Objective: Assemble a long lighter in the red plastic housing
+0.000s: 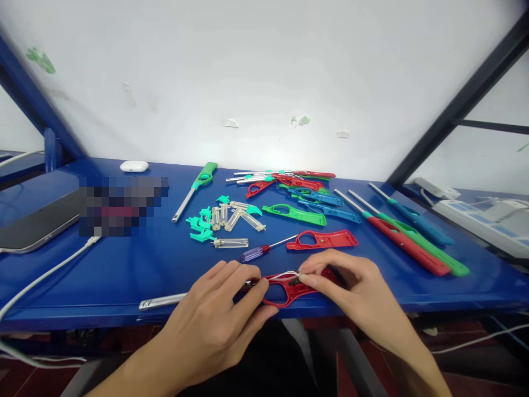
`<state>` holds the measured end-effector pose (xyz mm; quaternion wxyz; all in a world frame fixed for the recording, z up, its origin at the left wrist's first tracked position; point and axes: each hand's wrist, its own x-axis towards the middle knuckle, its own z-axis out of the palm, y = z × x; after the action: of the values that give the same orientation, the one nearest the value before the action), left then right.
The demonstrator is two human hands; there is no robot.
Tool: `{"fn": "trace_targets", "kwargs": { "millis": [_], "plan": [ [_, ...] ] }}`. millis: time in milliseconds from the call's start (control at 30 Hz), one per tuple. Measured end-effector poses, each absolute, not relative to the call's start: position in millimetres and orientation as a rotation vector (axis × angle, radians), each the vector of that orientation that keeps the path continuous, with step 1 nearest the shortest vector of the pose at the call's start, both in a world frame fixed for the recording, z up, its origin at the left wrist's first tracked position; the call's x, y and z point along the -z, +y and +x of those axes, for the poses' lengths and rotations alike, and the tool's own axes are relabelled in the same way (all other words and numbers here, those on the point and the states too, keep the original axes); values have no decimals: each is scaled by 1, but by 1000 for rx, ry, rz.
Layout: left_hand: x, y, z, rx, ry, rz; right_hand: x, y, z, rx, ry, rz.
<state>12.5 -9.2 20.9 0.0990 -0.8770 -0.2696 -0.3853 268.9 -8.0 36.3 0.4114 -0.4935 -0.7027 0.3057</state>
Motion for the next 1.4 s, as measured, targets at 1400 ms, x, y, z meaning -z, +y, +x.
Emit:
{"fn": "trace_targets", "kwargs": {
  "millis": [1400],
  "plan": [
    [-38, 63, -92, 810, -1277, -2487, -36, -10, 273, -850, -1857, -1305]
  ]
}}
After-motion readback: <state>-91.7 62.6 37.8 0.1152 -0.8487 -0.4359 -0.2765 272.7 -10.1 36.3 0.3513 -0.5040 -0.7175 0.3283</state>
